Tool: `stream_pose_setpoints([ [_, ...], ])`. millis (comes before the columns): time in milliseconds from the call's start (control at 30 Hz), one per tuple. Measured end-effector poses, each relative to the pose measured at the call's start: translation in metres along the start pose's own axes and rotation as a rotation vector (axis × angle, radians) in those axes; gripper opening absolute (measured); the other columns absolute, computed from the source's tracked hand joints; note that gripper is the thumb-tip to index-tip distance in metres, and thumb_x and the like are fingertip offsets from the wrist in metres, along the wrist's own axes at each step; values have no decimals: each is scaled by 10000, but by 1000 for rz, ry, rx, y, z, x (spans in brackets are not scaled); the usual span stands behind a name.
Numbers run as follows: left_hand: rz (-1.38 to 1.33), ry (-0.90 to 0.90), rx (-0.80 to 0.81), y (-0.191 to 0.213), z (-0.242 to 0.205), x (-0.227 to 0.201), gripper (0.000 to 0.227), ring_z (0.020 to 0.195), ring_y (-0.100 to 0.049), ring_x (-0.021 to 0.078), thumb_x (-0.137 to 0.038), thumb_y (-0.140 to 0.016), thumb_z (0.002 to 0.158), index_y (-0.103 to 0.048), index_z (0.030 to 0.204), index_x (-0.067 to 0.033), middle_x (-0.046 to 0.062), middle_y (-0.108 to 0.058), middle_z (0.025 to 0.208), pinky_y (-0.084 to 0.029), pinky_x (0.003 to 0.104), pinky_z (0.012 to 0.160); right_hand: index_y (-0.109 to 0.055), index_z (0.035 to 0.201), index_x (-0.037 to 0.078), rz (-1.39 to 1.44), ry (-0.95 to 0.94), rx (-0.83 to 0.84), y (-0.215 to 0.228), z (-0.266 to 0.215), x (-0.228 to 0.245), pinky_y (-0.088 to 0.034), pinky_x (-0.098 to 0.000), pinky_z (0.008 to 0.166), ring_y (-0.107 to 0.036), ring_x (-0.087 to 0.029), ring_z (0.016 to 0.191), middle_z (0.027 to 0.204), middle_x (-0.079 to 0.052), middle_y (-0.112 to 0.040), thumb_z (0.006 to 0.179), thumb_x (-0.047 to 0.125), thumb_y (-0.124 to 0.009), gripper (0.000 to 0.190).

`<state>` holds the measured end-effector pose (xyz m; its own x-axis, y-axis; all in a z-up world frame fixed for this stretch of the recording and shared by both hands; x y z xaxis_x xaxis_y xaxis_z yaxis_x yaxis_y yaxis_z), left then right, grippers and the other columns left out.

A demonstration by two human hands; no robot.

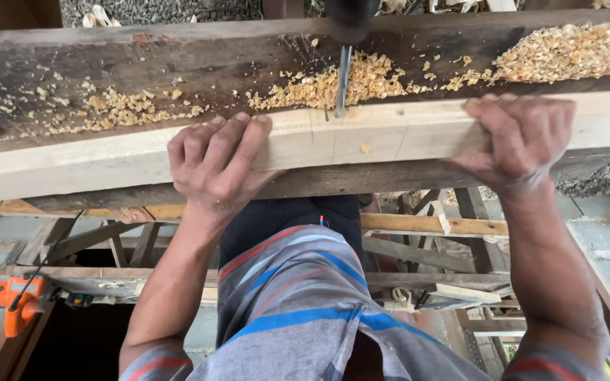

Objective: The person uses a drill press to drill a series of holes along a marked line on a long wooden plank. They hold the plank steady with both hands while operating the machine, creating wood shavings as the drill bit penetrates the wood.

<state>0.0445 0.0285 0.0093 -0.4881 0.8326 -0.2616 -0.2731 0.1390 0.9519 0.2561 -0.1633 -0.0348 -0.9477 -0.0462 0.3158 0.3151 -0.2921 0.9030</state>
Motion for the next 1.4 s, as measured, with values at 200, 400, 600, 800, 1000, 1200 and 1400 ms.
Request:
stream_pose_setpoints([
  [200,-11,-31,47,-1,3,5,43,658,-497,157,-195,-606,795,-632,808,-164,-25,-596,790,-360,276,624,-649,794,71,-5,11,20,-1,10,4,-345,-330,571,-464,-180,573,642,-73,-541,804,576,-364,580],
  [400,13,-13,19,2,10,7,53,632,-496,144,-122,-606,779,-629,782,-170,-33,-591,765,-354,266,626,-650,805,62,3,11,27,2,26,3,-341,-327,585,-467,-180,596,684,-73,-556,780,615,-391,611],
  [600,-26,-29,57,1,0,9,44,654,-496,151,-186,-606,786,-637,809,-166,-16,-605,781,-362,269,641,-657,862,72,-11,-24,75,0,11,10,-350,-337,581,-463,-187,609,678,-77,-520,800,580,-398,573],
  [800,23,-14,25,1,10,13,51,631,-476,137,-130,-624,766,-628,776,-180,-36,-589,766,-332,253,630,-664,800,92,-64,31,56,-4,22,1,-314,-318,576,-431,-169,582,657,-62,-527,813,589,-347,590],
  [1000,4,-51,68,1,-5,12,248,629,-439,167,-389,-604,814,-635,862,-148,-3,-597,782,-294,284,596,-648,737,61,-8,3,-40,-3,17,8,-332,-328,574,-400,-168,549,585,-46,-454,838,514,-379,537],
  [1200,-30,-20,9,3,5,10,83,638,-507,149,-85,-608,759,-633,763,-165,-18,-591,752,-369,273,628,-679,807,76,-41,-10,59,-1,16,12,-322,-324,579,-447,-169,589,658,-56,-495,802,591,-358,607],
  [1400,-2,-15,44,3,5,12,92,624,-481,169,-217,-556,808,-629,839,-170,-19,-598,756,-326,277,614,-661,754,62,-8,0,16,-1,30,7,-326,-321,612,-460,-169,579,643,-68,-554,820,553,-340,590],
])
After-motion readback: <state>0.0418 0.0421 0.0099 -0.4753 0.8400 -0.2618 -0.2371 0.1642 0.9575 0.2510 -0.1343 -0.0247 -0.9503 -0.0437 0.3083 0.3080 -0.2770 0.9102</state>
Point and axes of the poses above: each hand's wrist, its own z-axis towards the middle knuckle, its own y-axis out of the back of the hand, x = y × z, the point moved 6 cm from there along z, towards the middle knuckle
